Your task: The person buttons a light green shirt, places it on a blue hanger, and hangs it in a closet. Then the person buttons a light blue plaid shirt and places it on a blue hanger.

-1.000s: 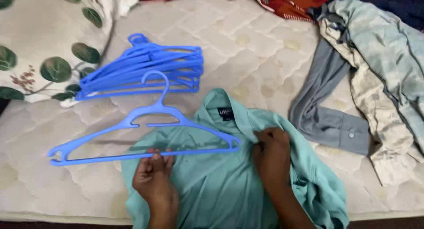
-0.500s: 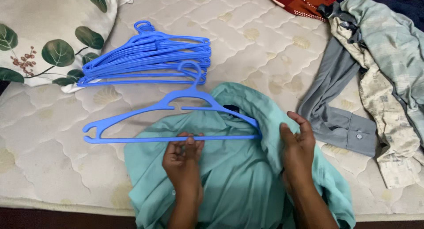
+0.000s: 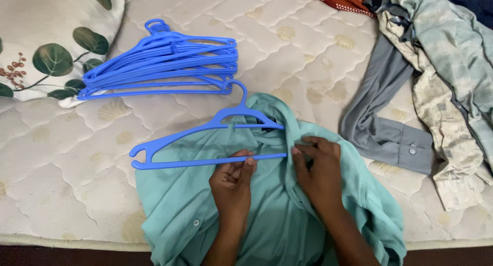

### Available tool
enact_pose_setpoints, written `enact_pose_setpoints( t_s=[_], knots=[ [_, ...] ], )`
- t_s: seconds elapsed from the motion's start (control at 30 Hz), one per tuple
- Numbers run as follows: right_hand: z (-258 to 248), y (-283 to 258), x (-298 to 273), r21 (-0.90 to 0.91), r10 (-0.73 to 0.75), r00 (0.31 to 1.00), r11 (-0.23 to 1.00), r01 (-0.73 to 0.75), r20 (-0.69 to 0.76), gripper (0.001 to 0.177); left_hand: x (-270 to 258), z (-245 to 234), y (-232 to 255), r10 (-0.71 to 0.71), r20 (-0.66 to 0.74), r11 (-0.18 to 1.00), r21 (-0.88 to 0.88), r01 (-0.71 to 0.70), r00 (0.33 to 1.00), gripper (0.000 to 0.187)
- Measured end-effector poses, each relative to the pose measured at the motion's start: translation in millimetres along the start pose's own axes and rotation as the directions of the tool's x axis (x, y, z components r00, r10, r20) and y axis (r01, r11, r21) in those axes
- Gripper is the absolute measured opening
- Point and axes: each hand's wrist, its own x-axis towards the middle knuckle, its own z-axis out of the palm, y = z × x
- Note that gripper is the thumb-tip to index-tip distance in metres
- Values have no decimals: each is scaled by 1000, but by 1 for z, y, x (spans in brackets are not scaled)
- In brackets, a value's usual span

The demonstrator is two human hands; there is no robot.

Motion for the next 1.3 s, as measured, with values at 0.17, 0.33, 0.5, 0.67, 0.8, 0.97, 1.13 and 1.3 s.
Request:
enact_pose_setpoints(
  t_s=[0.17,0.33,0.5,0.67,0.8,0.97,1.13,1.3],
  knots=[
    [1,5,9,95,-31,997,995,25,63,21,0,-4,2,41,103,996,75,-49,994,26],
    [2,8,10,-103,179,947,982,-157,266,56,-2,-7,3,43,168,993,104,-61,985,27],
    [2,16,9,181,-96,987,981,72,130,43,-4,-8,-1,87,260,990,89,-114,962,21],
    [4,20,11,116,74,973,988,-101,220,46,-5,-5,3,93,264,961,228,-156,960,23],
    [-2,25,13,119,34,992,992,-49,124,45,1,-21,22,388,315,633,591,-499,866,34],
    [-11,35,17,111,60,994,991,-70,89,40,9,-39,44,517,382,254,787,-563,766,48],
    [-20,43,19,49,137,988,989,-140,76,40,11,-51,58,494,238,169,917,-361,836,30],
    [-22,51,21,120,106,993,986,-113,58,37,19,-64,63,442,421,100,855,-510,792,52]
  ],
)
